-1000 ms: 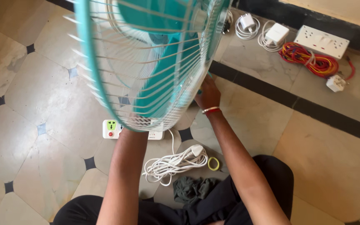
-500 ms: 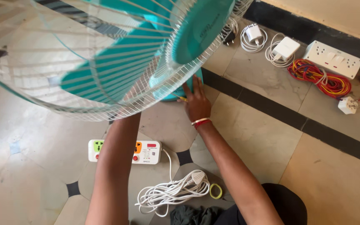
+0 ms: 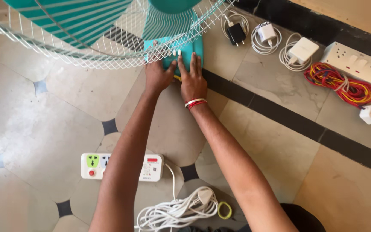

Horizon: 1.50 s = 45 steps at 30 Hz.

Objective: The person sits on the floor and uses a screwdriver to unscrew the casing of a white power strip. They then pick up a second power strip and repeatedly use the screwdriver to tighten or loosen screws on its back panel.

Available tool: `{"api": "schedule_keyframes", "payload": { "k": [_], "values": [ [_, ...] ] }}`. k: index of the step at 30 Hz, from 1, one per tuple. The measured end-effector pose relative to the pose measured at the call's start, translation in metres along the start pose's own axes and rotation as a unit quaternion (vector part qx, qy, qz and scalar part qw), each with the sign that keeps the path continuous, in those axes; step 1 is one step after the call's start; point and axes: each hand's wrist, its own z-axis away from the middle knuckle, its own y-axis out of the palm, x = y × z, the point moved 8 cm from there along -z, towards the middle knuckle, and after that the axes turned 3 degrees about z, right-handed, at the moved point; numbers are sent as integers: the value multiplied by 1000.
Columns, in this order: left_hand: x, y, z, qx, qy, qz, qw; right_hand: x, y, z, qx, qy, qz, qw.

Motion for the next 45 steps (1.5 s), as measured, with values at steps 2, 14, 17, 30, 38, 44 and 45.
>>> {"api": "schedule_keyframes", "payload": {
  "k": [2,14,17,30,38,44,45],
  "values": [
    [3,1,-17,13,-1,-13,1000,-3,9,-15,0,-4,19,1000],
    [18,7,-77,154,-105,-76,980,1,16,-64,-39,-59,44,997],
    [22,12,-91,141,-89,-74,983,2,16,-71,-38,-45,43,997],
    [35,23,-119,90,-44,-102,990,10,15,-101,-51,-72,92,992],
    [-9,-29,-74,-107,-51,68,991,3,34,-105,-84,-89,118,986],
    [-79,-106,-32,-280,-20,276,919,1,43,-106,-40,-53,95,993],
    [-79,-110,-35,-289,-55,285,912,2,43,-106,-30,-46,92,994]
  ]
}}
